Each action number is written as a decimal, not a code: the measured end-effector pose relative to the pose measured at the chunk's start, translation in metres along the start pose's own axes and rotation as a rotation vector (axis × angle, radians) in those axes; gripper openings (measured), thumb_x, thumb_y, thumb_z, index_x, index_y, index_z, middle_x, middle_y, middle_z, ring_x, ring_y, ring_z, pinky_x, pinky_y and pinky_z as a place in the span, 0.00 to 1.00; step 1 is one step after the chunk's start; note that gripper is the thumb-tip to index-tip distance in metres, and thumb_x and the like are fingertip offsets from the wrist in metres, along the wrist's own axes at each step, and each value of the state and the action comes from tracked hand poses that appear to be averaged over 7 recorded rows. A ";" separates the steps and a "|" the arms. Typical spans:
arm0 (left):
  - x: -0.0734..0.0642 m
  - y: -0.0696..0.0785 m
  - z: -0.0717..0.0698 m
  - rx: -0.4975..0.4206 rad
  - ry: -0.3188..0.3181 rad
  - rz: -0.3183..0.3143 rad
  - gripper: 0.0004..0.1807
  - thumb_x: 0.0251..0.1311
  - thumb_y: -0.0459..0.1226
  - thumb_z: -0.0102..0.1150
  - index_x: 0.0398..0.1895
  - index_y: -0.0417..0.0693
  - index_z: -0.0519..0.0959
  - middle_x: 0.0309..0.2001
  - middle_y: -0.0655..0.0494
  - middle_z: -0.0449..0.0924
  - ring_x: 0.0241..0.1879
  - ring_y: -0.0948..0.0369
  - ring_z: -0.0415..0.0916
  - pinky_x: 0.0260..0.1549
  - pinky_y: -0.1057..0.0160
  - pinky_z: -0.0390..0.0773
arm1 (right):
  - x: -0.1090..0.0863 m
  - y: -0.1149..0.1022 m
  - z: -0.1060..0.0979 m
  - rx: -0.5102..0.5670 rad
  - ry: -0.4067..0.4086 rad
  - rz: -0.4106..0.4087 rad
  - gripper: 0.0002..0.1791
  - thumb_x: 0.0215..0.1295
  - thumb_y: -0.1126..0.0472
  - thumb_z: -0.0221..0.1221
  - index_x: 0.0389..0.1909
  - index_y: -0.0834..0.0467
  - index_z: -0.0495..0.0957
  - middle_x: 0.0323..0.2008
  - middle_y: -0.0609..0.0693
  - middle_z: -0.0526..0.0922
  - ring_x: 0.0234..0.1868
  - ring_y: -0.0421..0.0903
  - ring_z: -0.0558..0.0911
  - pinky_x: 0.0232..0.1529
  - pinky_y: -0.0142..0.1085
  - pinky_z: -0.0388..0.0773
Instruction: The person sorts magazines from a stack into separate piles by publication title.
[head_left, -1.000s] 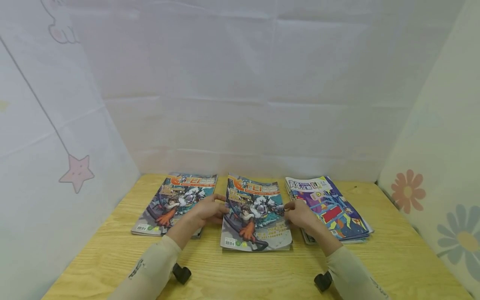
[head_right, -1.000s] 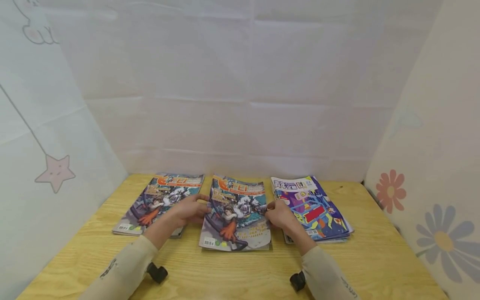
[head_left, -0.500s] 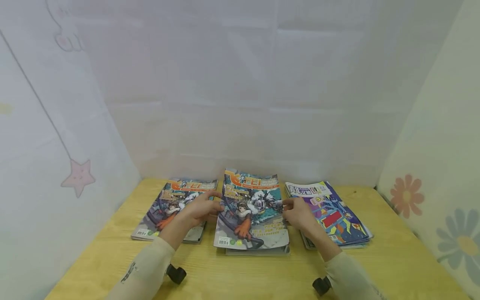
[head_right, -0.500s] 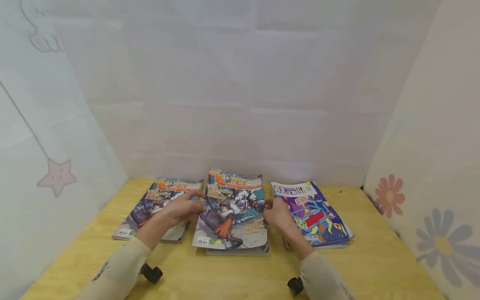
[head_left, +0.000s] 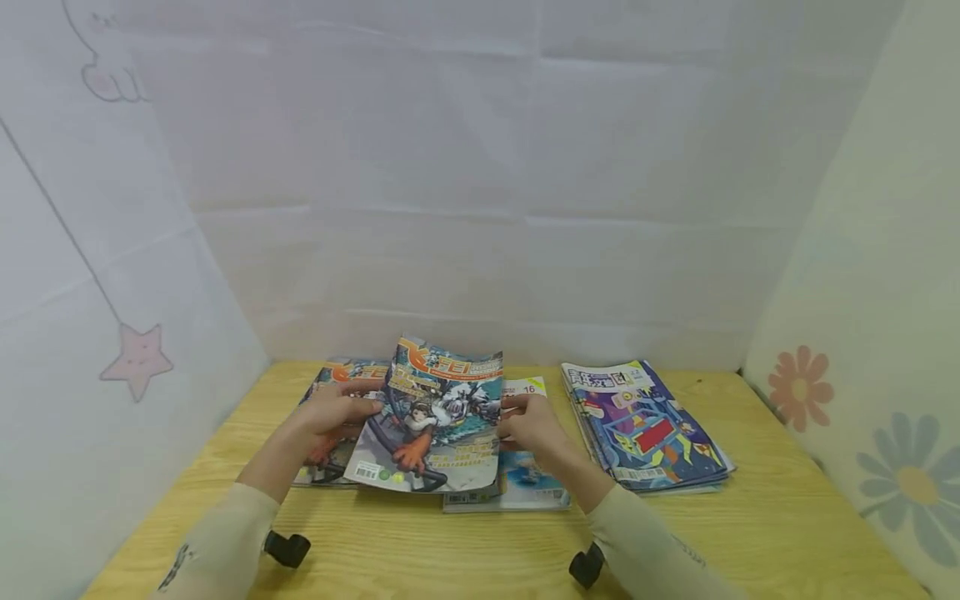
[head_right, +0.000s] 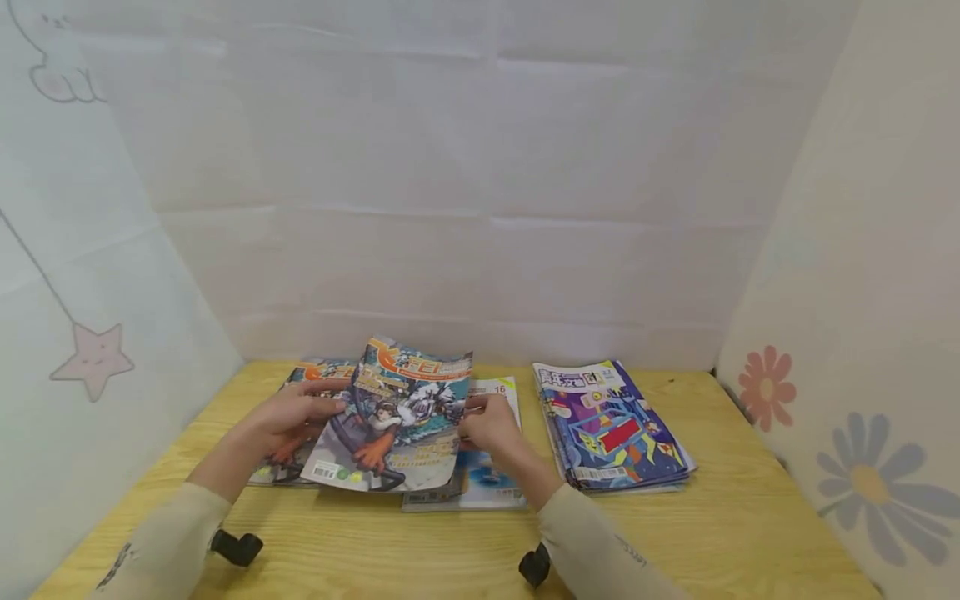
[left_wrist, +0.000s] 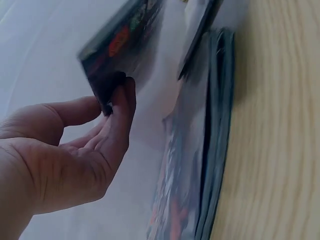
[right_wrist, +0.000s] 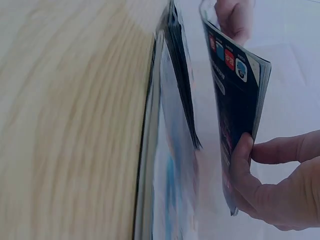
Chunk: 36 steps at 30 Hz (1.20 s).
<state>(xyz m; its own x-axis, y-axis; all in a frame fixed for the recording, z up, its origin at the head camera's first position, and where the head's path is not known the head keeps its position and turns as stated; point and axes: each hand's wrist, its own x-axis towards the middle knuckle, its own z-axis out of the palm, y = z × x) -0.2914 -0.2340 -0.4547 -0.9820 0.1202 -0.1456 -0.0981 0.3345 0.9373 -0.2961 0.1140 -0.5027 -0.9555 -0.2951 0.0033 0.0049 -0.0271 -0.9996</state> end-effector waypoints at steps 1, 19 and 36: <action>-0.002 -0.001 -0.007 0.012 0.000 0.003 0.35 0.71 0.34 0.60 0.78 0.40 0.60 0.69 0.30 0.64 0.58 0.45 0.77 0.57 0.43 0.75 | 0.003 0.000 0.006 0.009 -0.009 0.003 0.27 0.61 0.79 0.59 0.63 0.74 0.70 0.47 0.67 0.76 0.38 0.55 0.83 0.40 0.50 0.85; -0.023 -0.031 -0.120 0.058 0.084 -0.085 0.35 0.76 0.35 0.54 0.78 0.31 0.53 0.48 0.46 0.84 0.44 0.52 0.84 0.45 0.51 0.83 | 0.051 0.011 0.129 0.007 -0.016 0.021 0.28 0.58 0.81 0.62 0.62 0.73 0.72 0.39 0.59 0.79 0.29 0.57 0.86 0.36 0.46 0.86; -0.023 -0.045 -0.137 0.051 0.221 -0.114 0.29 0.75 0.29 0.49 0.74 0.26 0.58 0.54 0.43 0.82 0.44 0.58 0.84 0.45 0.55 0.84 | 0.064 0.013 0.153 -0.038 0.025 0.061 0.25 0.59 0.76 0.67 0.58 0.71 0.74 0.37 0.55 0.81 0.30 0.49 0.85 0.36 0.44 0.85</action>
<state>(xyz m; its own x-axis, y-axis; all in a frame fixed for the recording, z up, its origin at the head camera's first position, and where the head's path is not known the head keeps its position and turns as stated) -0.2862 -0.3804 -0.4500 -0.9769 -0.1270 -0.1717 -0.2079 0.3810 0.9009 -0.3120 -0.0511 -0.5117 -0.9608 -0.2711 -0.0576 0.0523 0.0268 -0.9983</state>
